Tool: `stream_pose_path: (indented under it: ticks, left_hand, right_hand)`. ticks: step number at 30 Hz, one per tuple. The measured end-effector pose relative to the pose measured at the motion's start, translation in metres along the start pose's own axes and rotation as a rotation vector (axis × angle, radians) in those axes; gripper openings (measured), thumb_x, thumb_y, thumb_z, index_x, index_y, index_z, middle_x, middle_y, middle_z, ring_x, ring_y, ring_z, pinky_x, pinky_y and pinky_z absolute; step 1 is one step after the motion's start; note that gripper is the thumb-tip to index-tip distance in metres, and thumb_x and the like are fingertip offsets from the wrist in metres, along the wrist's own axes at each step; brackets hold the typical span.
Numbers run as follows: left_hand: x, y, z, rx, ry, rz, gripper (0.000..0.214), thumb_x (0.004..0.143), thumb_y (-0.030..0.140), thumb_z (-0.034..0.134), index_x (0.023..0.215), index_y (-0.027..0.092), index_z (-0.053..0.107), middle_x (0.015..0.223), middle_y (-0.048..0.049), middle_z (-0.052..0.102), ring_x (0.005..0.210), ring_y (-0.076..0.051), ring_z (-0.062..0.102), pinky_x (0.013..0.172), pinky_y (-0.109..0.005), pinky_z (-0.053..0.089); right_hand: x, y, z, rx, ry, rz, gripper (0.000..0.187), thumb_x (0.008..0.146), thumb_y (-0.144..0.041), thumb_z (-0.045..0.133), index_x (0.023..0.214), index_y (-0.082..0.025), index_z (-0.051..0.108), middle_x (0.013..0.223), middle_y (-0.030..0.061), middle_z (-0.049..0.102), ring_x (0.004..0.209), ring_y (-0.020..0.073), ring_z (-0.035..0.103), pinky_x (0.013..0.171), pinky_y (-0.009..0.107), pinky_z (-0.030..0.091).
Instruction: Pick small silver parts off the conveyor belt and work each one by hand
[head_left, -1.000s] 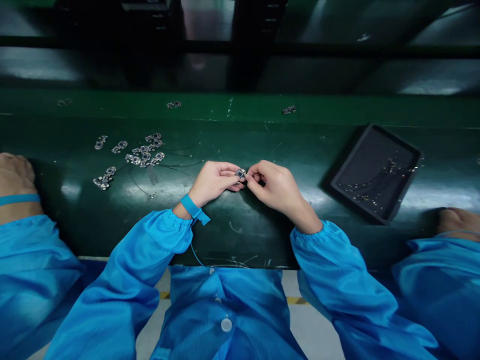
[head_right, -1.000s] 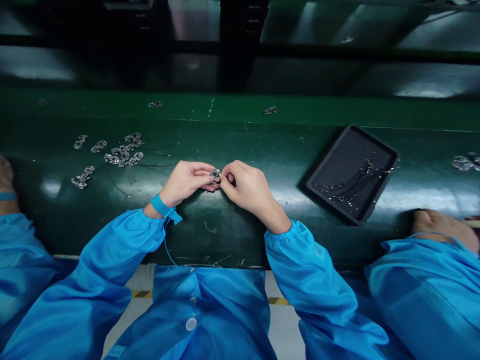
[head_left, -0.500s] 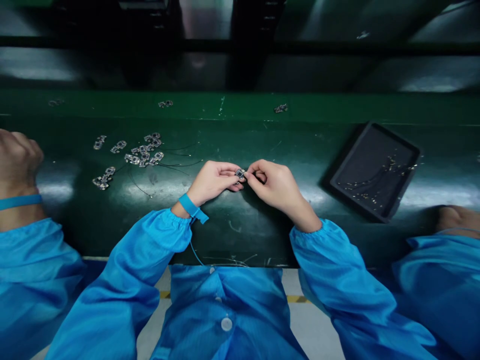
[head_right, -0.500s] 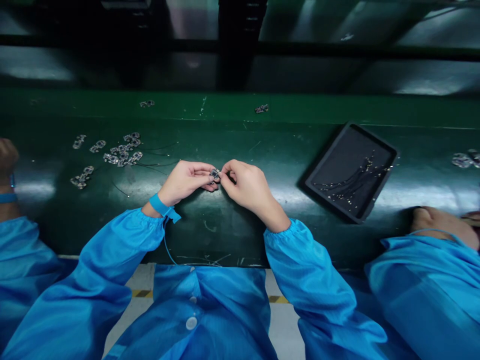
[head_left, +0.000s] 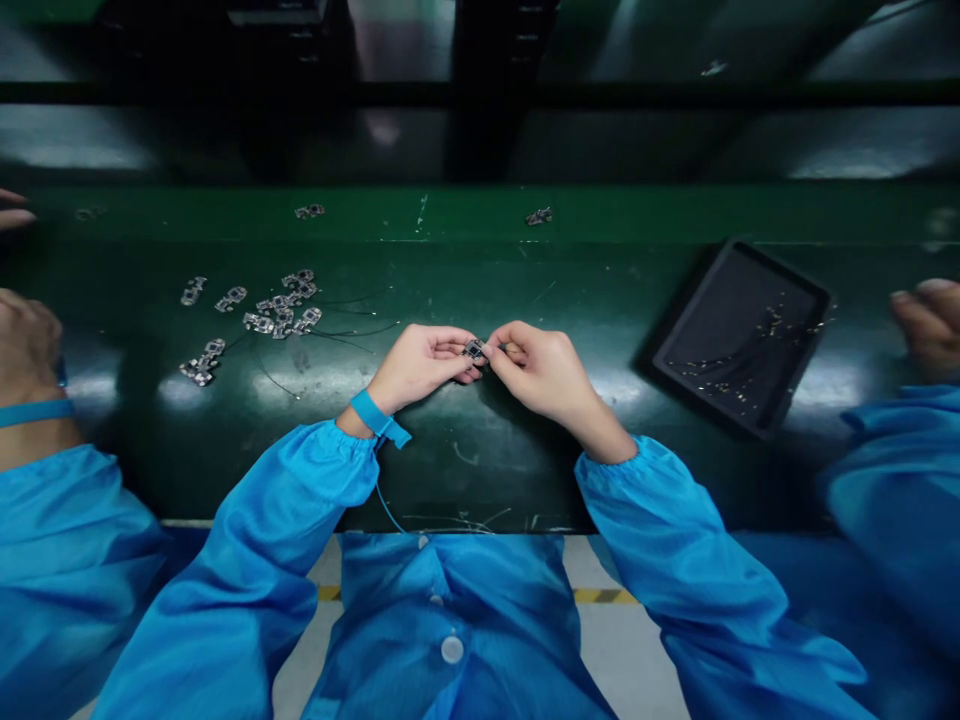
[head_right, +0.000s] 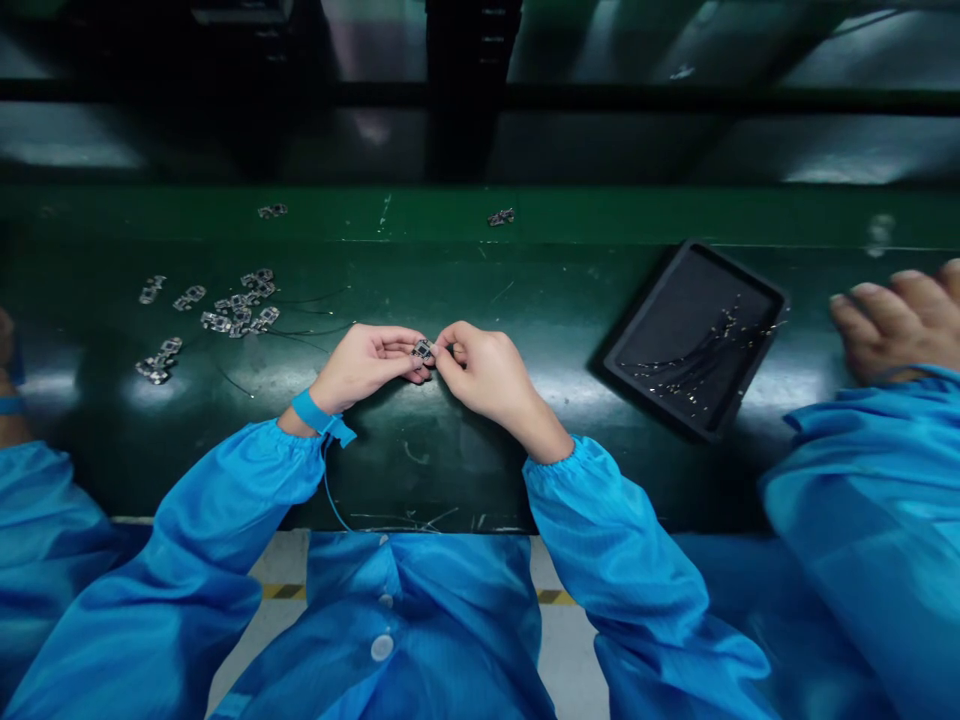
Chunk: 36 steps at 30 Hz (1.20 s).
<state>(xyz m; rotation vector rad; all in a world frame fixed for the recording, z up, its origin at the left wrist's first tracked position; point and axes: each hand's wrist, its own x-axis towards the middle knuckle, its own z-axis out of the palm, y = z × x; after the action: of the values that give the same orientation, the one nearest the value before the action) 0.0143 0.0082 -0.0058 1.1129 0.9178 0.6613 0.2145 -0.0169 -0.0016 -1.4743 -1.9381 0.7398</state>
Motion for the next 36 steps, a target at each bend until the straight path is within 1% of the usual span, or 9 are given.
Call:
stream_pose_path:
  ticks: [10, 15, 18, 22, 25, 28, 31, 34, 36]
  left_hand:
    - [0.000, -0.003, 0.000, -0.028, 0.001, -0.024, 0.033, 0.078, 0.031, 0.085, 0.102, 0.009, 0.077, 0.090, -0.0114, 0.079, 0.084, -0.021, 0.078, 0.080, -0.031, 0.065]
    - [0.004, -0.006, -0.001, -0.059, 0.002, 0.008, 0.030, 0.079, 0.022, 0.083, 0.103, 0.008, 0.072, 0.088, -0.0097, 0.077, 0.082, -0.018, 0.077, 0.081, -0.030, 0.064]
    - [0.006, -0.009, -0.001, -0.134, 0.049, 0.021, 0.040, 0.077, 0.010, 0.080, 0.114, 0.009, 0.065, 0.102, -0.0125, 0.077, 0.086, -0.019, 0.077, 0.083, -0.032, 0.064]
    - [0.007, -0.012, -0.002, -0.198, 0.116, 0.007, 0.045, 0.080, 0.004, 0.073, 0.123, 0.010, 0.059, 0.115, -0.0171, 0.073, 0.085, -0.021, 0.078, 0.081, -0.036, 0.065]
    - [0.009, -0.014, -0.002, -0.181, 0.118, 0.004, 0.036, 0.083, 0.004, 0.071, 0.117, 0.008, 0.060, 0.109, -0.0162, 0.073, 0.082, -0.021, 0.078, 0.077, -0.035, 0.065]
    - [0.010, -0.016, -0.003, -0.162, 0.105, 0.005, 0.022, 0.085, 0.007, 0.071, 0.106, 0.007, 0.064, 0.100, -0.0147, 0.074, 0.079, -0.020, 0.078, 0.074, -0.033, 0.064]
    - [0.012, -0.016, -0.004, -0.157, 0.099, -0.007, 0.016, 0.086, 0.009, 0.072, 0.101, 0.007, 0.065, 0.096, -0.0140, 0.074, 0.076, -0.019, 0.077, 0.073, -0.032, 0.064]
    - [0.013, -0.017, -0.004, -0.159, 0.103, -0.019, 0.011, 0.088, 0.007, 0.070, 0.098, 0.007, 0.065, 0.093, -0.0140, 0.074, 0.073, -0.018, 0.077, 0.072, -0.031, 0.064]
    - [0.014, -0.020, -0.004, -0.162, 0.099, -0.018, 0.010, 0.087, 0.008, 0.071, 0.096, 0.007, 0.066, 0.091, -0.0142, 0.075, 0.072, -0.019, 0.077, 0.070, -0.031, 0.064]
  right_hand:
    - [0.000, 0.003, 0.001, 0.016, -0.014, 0.031, 0.006, 0.087, -0.024, 0.060, 0.087, -0.021, 0.064, 0.052, -0.0067, 0.049, 0.048, 0.0117, 0.043, 0.054, 0.027, 0.030]
    - [0.001, 0.002, 0.001, 0.072, -0.031, 0.060, 0.010, 0.089, -0.027, 0.058, 0.086, -0.019, 0.065, 0.053, -0.0069, 0.047, 0.049, 0.0106, 0.042, 0.055, 0.026, 0.031]
    - [0.008, 0.008, -0.003, 0.143, 0.000, 0.115, 0.016, 0.089, -0.033, 0.059, 0.087, -0.019, 0.066, 0.060, -0.0042, 0.054, 0.055, 0.0117, 0.047, 0.057, 0.026, 0.034]
    - [0.046, 0.021, -0.013, 0.110, 0.150, 0.175, 0.022, 0.086, -0.038, 0.061, 0.082, -0.017, 0.068, 0.070, 0.0015, 0.062, 0.064, 0.0147, 0.052, 0.061, 0.028, 0.038]
    - [0.097, 0.023, -0.012, -0.018, 0.150, 0.214, 0.025, 0.086, -0.038, 0.060, 0.078, -0.017, 0.071, 0.070, 0.0030, 0.064, 0.068, 0.0168, 0.054, 0.065, 0.029, 0.040]
    - [0.154, 0.015, -0.002, -0.182, 0.141, 0.336, 0.032, 0.090, -0.046, 0.059, 0.088, -0.017, 0.074, 0.082, 0.0057, 0.069, 0.082, 0.0205, 0.058, 0.075, 0.031, 0.045]
    - [0.198, 0.007, 0.004, -0.273, 0.206, 0.393, 0.037, 0.092, -0.051, 0.059, 0.104, -0.019, 0.074, 0.107, 0.0119, 0.070, 0.106, 0.0278, 0.057, 0.088, 0.039, 0.046]
    - [0.209, 0.013, 0.000, -0.378, 0.267, 0.447, 0.041, 0.093, -0.045, 0.061, 0.119, -0.016, 0.070, 0.135, 0.0216, 0.059, 0.128, 0.0374, 0.046, 0.102, 0.054, 0.040]
    - [0.203, 0.026, -0.008, -0.463, 0.253, 0.485, 0.045, 0.089, -0.040, 0.067, 0.123, -0.011, 0.068, 0.139, 0.0277, 0.054, 0.132, 0.0413, 0.043, 0.104, 0.061, 0.037]
